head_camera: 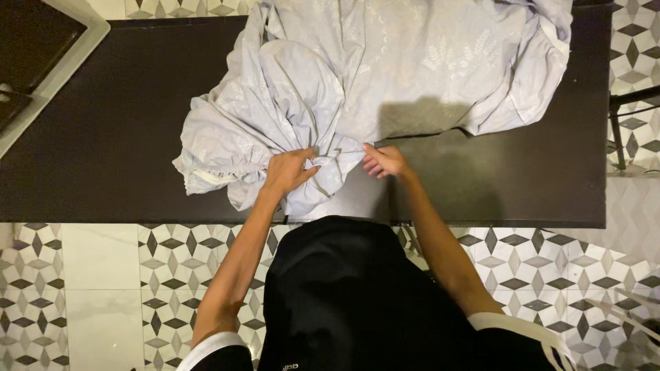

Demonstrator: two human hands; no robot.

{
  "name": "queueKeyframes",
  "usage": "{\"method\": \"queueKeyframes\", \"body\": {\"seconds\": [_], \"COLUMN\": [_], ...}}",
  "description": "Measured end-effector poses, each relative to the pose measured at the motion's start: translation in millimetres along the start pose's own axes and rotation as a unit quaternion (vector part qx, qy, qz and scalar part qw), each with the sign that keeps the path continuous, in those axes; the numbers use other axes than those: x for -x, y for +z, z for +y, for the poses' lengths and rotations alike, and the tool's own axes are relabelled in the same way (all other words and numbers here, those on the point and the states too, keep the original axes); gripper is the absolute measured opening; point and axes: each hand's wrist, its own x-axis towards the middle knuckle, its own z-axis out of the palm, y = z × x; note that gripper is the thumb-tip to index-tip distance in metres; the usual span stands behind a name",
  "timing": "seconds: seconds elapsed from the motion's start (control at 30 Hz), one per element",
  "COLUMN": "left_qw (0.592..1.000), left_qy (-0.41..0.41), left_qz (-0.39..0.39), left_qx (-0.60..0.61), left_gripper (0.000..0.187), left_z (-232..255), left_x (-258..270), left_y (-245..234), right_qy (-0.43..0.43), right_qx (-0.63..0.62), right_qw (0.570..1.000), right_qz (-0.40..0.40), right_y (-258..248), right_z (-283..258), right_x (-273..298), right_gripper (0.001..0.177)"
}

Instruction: The person folds a large white patterned sheet on a dark table. They repeatedly smooth, align, and fold the fabric into a compact rectangular bundle, handling the sheet by hand throughout.

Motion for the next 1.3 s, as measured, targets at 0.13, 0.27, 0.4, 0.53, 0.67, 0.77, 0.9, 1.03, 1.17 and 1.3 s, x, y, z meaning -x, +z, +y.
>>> {"method": "queueKeyframes", "body": {"seconds": [0.13, 0.27, 0.4, 0.53, 0.67, 0.77, 0.9, 1.03, 1.17, 1.3], "left_qw": [0.993, 0.989, 0.986, 0.99, 0.99, 0.987, 0.989, 0.986, 0.98, 0.961], "left_qy": [0.005, 0.036, 0.064, 0.025, 0.036, 0.044, 0.034, 0.052, -0.001, -0.031], "left_qz": [0.062, 0.099, 0.122, 0.099, 0.112, 0.125, 0.112, 0.132, 0.161, 0.24], "left_qx": [0.099, 0.103, 0.091, 0.094, 0.079, 0.087, 0.091, 0.092, 0.121, 0.136], "left_gripper": [0.029, 0.023, 0.024, 0.021, 0.018, 0.017, 0.017, 0.018, 0.019, 0.015], "left_z": [15, 21, 18, 20, 25, 26, 28, 29, 18, -2], "left_x": [23, 50, 70, 83, 88, 89, 96, 108, 125, 150], "left_y": [-31, -57, -69, -65, -63, -67, -69, -65, -70, -101], "right_qy": [0.009, -0.045, -0.027, -0.122, -0.164, -0.191, -0.179, -0.13, -0.079, -0.069], "right_qx": [-0.067, -0.224, -0.366, -0.446, -0.45, -0.377, -0.451, -0.543, -0.611, -0.56], "right_qw": [0.997, 0.973, 0.929, 0.886, 0.877, 0.906, 0.872, 0.821, 0.761, 0.796], "right_qz": [-0.026, 0.013, 0.034, 0.023, -0.049, -0.002, 0.068, 0.12, 0.204, 0.22], "right_y": [67, 84, 60, 47, 62, 81, 79, 46, 5, -50], "right_z": [-17, -9, -15, -34, -49, -52, -35, -28, -25, -13], "right_x": [-7, -34, -51, -25, 4, 1, -34, -78, -92, -59], "right_gripper": [0.068, 0.06, 0.074, 0.079, 0.071, 0.054, 0.041, 0.028, 0.018, 0.02]}}
